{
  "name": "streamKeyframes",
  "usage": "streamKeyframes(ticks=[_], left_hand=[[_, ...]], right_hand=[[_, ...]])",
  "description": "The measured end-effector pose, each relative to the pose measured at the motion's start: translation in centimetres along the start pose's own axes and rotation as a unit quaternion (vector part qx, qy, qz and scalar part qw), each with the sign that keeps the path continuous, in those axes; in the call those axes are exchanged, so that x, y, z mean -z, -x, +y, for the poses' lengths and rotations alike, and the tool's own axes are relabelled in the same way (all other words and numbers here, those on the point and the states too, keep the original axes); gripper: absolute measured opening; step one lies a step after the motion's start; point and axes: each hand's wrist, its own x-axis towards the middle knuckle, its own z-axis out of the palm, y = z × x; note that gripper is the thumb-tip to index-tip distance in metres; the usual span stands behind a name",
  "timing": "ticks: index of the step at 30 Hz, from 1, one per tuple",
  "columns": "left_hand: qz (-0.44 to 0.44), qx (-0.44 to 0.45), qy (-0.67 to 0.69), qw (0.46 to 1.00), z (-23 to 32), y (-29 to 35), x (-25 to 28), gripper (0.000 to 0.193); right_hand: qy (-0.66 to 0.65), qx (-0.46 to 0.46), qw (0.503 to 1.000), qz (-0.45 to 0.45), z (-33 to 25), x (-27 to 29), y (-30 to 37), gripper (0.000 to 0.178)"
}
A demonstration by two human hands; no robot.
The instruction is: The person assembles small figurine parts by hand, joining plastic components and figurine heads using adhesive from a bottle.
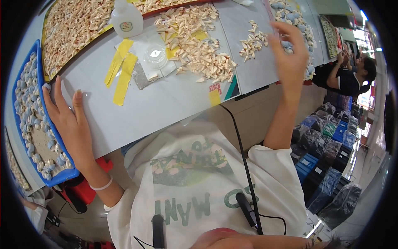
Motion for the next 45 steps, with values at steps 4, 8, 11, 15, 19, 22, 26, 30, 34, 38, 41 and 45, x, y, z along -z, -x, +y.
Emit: streamKeyframes(ticks=[4,8,11,15,19,22,26,30,34,38,41,45], left_hand=[[0.001,0.005,-0.013,1.0,0.4,-0.1,0.3,0.043],[0.006,0.015,0.021,1.0,0.3,0.1,0.8,0.042],[0.019,0.029,0.054,0.998,-0.2,0.3,0.7,0.039],[0.023,0.04,0.07,0.996,-0.6,0.6,0.7,0.038],[0.034,0.043,0.043,0.998,-1.0,-0.2,0.3,0.04],[0.044,0.048,0.049,0.997,-1.4,-0.5,0.4,0.04],[0.042,0.015,0.066,0.997,-1.8,-0.5,0.4,0.035],[0.06,0.032,0.101,0.993,-0.9,-0.3,0.8,0.024],[0.007,0.086,0.195,0.977,0.9,0.4,1.6,0.018],[0.009,0.029,0.26,0.965,1.5,1.7,1.3,0.024],[0.043,-0.03,0.436,0.898,3.2,3.3,1.2,0.032],[-0.023,-0.056,0.684,0.727,5.9,4.4,-0.4,0.037]], right_hand=[[-0.079,0.045,0.991,-0.101,-3.4,-4.2,-0.3,0.015],[-0.01,0.099,0.986,-0.131,-3.8,-6.1,-0.7,0.011],[-0.008,0.086,0.985,-0.15,-3.9,-6.1,-0.7,0.008],[-0.032,0.084,0.986,-0.14,-4.1,-5.7,-0.9,0.005],[-0.119,0.03,0.988,-0.095,-4.0,-5.0,-0.7,0.007],[-0.182,-0.043,0.979,-0.083,-3.9,-4.7,0.1,0.007],[-0.284,-0.134,0.945,-0.096,-3.9,-4.1,0.5,0.008],[-0.31,-0.126,0.934,-0.126,-3.8,-3.2,0.8,0.011],[-0.347,-0.162,0.917,-0.115,-3.1,-2.5,1.6,0.013],[-0.434,-0.135,0.884,-0.111,-2.3,-2.5,1.9,0.013],[-0.506,-0.134,0.84,-0.142,-1.8,-3.0,1.7,0.015],[-0.511,-0.116,0.84,-0.143,-2.2,-3.7,1.3,0.015]])
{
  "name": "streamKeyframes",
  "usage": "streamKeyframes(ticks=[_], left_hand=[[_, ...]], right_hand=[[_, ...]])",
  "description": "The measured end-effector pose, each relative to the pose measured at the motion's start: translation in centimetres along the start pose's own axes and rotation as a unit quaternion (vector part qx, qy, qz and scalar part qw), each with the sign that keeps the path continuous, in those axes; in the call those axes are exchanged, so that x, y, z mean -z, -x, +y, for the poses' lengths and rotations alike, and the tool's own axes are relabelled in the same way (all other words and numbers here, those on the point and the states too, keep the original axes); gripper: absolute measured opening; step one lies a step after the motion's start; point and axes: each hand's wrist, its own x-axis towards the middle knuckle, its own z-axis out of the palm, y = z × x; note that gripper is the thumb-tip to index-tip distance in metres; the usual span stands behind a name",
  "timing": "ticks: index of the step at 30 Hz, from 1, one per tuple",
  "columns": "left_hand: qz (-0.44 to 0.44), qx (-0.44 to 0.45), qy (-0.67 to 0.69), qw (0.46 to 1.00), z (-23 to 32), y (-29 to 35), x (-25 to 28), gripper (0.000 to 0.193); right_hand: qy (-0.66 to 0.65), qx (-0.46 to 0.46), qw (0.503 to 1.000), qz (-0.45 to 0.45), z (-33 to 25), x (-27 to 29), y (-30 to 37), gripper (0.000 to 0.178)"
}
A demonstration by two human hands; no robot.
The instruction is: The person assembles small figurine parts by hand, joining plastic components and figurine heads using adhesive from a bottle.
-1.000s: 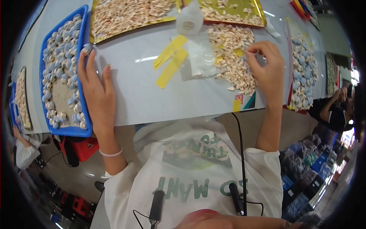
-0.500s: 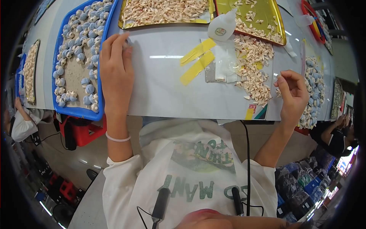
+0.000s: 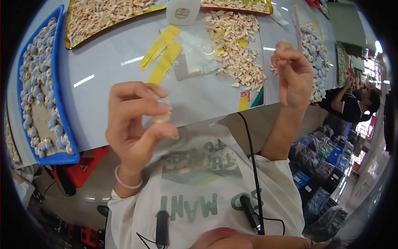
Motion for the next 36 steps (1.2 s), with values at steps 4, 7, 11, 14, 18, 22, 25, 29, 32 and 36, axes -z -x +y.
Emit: streamKeyframes(ticks=[4,7,11,14,18,22,25,29,32,36], left_hand=[[0.017,0.117,0.184,0.976,-0.6,0.0,-1.4,0.037],[0.015,0.172,0.239,0.955,-0.7,-0.2,-1.1,0.037],[-0.009,0.23,0.268,0.936,-1.1,-0.6,-0.7,0.037],[-0.028,0.184,0.232,0.955,-1.4,-0.6,-0.5,0.037],[-0.019,0.163,0.179,0.97,-1.4,-0.7,-0.7,0.032],[-0.044,0.167,0.138,0.975,-1.3,-1.0,-0.7,0.028],[-0.089,0.135,0.134,0.978,-1.6,-0.9,-0.4,0.025],[-0.041,0.211,0.187,0.959,-1.1,-0.7,-0.7,0.026],[-0.057,0.205,0.163,0.963,-1.1,-0.9,-0.4,0.026],[-0.062,0.17,0.136,0.974,-1.4,-0.8,-0.3,0.028]], right_hand=[[0.125,-0.032,0.991,0.043,-0.9,-1.0,-0.3,0.013],[0.135,-0.079,0.986,0.059,-2.0,-1.9,-0.7,0.011],[0.124,-0.072,0.989,0.021,-2.6,-3.3,-1.3,0.011],[0.154,-0.047,0.986,-0.031,-2.7,-4.8,-2.1,0.01],[0.3,0.027,0.948,-0.105,-2.6,-6.8,-3.3,0.009],[0.364,0.008,0.917,-0.161,-3.0,-7.8,-4.1,0.011],[0.475,0.152,0.841,-0.211,-2.7,-8.5,-4.9,0.014],[0.58,0.181,0.765,-0.215,-4.5,-11.1,-4.7,0.017],[0.59,0.154,0.757,-0.236,-4.6,-11.6,-4.4,0.018],[0.564,0.194,0.781,-0.187,-3.8,-12.2,-4.6,0.02]])
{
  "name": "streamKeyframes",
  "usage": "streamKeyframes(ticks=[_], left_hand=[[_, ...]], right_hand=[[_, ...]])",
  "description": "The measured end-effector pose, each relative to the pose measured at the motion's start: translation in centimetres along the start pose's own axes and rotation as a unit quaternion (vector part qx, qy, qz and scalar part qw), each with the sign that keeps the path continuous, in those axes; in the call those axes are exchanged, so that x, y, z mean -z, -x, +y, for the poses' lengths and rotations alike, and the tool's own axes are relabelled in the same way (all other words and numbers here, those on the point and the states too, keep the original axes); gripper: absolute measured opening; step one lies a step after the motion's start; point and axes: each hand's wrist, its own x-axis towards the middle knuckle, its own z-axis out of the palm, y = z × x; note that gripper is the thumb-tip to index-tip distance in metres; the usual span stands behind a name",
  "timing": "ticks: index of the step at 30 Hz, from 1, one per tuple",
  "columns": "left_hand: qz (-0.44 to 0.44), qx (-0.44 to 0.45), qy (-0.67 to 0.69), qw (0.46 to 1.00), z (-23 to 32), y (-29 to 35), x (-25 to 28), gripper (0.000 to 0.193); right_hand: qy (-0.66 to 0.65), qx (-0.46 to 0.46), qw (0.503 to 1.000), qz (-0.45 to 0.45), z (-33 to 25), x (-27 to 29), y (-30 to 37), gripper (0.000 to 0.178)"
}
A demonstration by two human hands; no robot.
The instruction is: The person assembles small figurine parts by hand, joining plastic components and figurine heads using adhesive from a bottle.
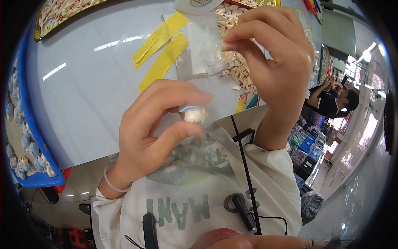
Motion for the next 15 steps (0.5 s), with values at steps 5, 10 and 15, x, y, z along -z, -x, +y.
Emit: streamKeyframes(ticks=[5,10,15], left_hand=[[-0.029,-0.001,-0.006,1.0,0.3,-0.3,0.5,0.032],[-0.023,0.013,0.011,1.0,0.3,0.1,0.4,0.04],[0.073,0.096,0.183,0.976,1.6,0.3,-1.0,0.047]], right_hand=[[0.051,0.008,0.998,-0.047,0.1,0.8,0.5,0.019],[-0.022,0.023,0.999,0.044,1.3,-1.0,0.5,0.018],[-0.143,-0.02,0.988,0.049,1.2,0.4,2.9,0.018]])
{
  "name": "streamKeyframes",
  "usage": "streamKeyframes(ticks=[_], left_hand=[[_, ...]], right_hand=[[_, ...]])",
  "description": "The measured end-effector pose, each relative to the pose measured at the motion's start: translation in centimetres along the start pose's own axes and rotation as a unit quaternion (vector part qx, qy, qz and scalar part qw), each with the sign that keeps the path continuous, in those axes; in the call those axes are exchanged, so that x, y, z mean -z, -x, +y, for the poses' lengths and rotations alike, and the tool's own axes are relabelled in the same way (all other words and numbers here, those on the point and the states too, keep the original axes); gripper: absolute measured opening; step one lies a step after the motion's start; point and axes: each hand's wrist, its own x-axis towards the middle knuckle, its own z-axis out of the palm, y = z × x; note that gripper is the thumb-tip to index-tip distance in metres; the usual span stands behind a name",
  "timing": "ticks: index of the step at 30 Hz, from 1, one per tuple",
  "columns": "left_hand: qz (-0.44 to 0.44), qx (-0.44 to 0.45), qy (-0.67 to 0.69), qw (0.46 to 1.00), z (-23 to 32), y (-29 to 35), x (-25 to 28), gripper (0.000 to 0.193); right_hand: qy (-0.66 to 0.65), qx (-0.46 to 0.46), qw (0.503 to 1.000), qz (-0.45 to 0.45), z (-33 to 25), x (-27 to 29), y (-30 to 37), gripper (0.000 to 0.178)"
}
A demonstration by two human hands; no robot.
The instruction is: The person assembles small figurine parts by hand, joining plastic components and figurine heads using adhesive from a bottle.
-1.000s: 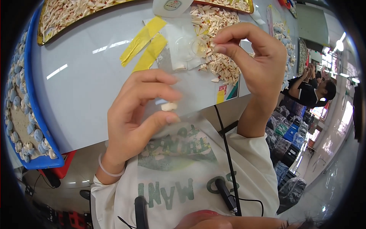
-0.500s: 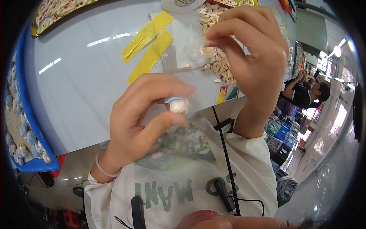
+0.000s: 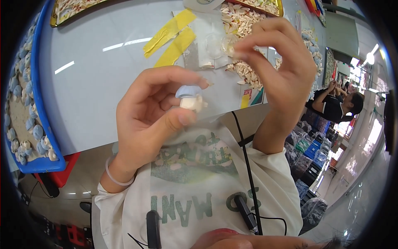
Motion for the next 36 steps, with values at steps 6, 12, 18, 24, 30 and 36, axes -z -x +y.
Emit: streamKeyframes(ticks=[6,12,18,24,30,36], left_hand=[[-0.102,-0.082,0.039,0.991,-1.3,1.1,0.3,0.038],[-0.108,-0.146,-0.071,0.981,-1.4,2.2,-0.6,0.041],[-0.067,-0.221,-0.261,0.937,-0.5,3.5,-1.3,0.035],[-0.07,-0.208,-0.262,0.94,-0.4,4.2,-1.3,0.037],[-0.066,-0.158,-0.138,0.976,-0.7,4.6,-1.7,0.038],[-0.085,-0.214,-0.227,0.946,-0.6,4.7,-1.5,0.038]], right_hand=[[-0.33,-0.068,0.941,0.017,-2.5,-0.7,3.5,0.02],[-0.364,-0.098,0.926,-0.005,-3.0,-0.9,5.2,0.021],[-0.304,-0.086,0.949,0.006,-4.6,-0.4,5.8,0.019],[-0.33,-0.065,0.941,0.035,-4.6,-1.2,6.6,0.023],[-0.419,-0.097,0.901,0.057,-4.6,-1.1,6.8,0.024],[-0.386,-0.055,0.921,0.024,-4.0,-0.7,6.7,0.025]])
